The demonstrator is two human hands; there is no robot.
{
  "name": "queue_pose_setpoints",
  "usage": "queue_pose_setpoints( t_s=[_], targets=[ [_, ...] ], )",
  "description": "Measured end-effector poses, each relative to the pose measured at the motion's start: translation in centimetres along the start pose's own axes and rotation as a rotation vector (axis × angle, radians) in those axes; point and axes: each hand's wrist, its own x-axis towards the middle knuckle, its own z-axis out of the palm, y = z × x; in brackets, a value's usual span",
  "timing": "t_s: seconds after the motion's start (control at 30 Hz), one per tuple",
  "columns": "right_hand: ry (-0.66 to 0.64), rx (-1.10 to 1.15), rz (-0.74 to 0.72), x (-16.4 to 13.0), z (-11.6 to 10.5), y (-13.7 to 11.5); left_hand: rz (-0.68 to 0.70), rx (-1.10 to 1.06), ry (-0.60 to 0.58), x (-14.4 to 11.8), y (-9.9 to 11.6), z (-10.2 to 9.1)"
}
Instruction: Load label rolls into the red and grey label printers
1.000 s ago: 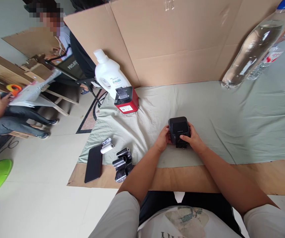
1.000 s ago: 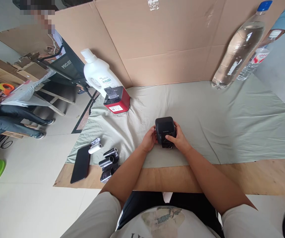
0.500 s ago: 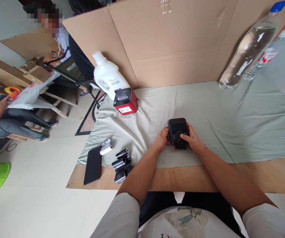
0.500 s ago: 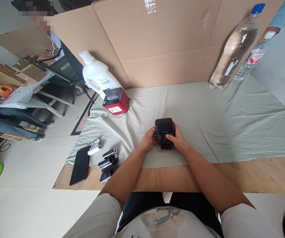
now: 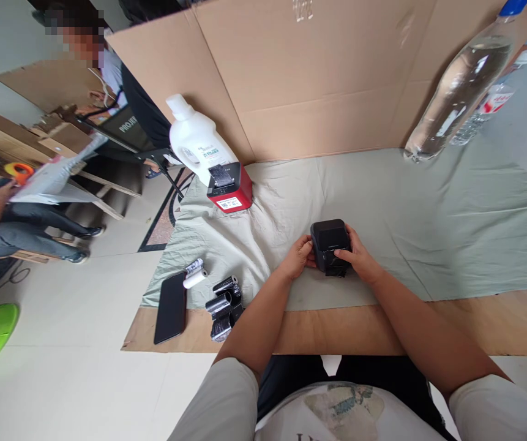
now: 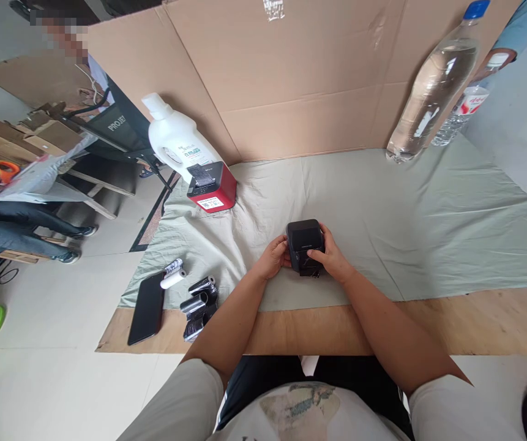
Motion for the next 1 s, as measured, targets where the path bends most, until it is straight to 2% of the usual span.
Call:
queue_pose_setpoints(
  t_s=[0.37,0.57,0.73,0.87,1.0],
  targets=[
    [0.011,-0.027,-0.054,0.3,-0.6,-0.4,0.007,-0.010,0.005,0.1,-0.2,-0.1],
    [0.214,-0.140,-0.077,0.6,-1.1,-0.6,-0.022,0.094,-0.029,-0.4,0.1,-0.3],
    [0.357,-0.171,0.032,1.0,-1.5,-0.3,-0.080,0.169,-0.092,-1.0,0.6,-0.3],
    [0.355,-0.208,0.079,1.3,-1.5,0.1,-0.156,0.226,-0.080,-1.7,1.5,-0.1],
    [0.329,-0.422,0.100,1.3,-1.3,-0.1,-0.234,0.417,-0.034,-2.3,2.9,0.1]
  ],
)
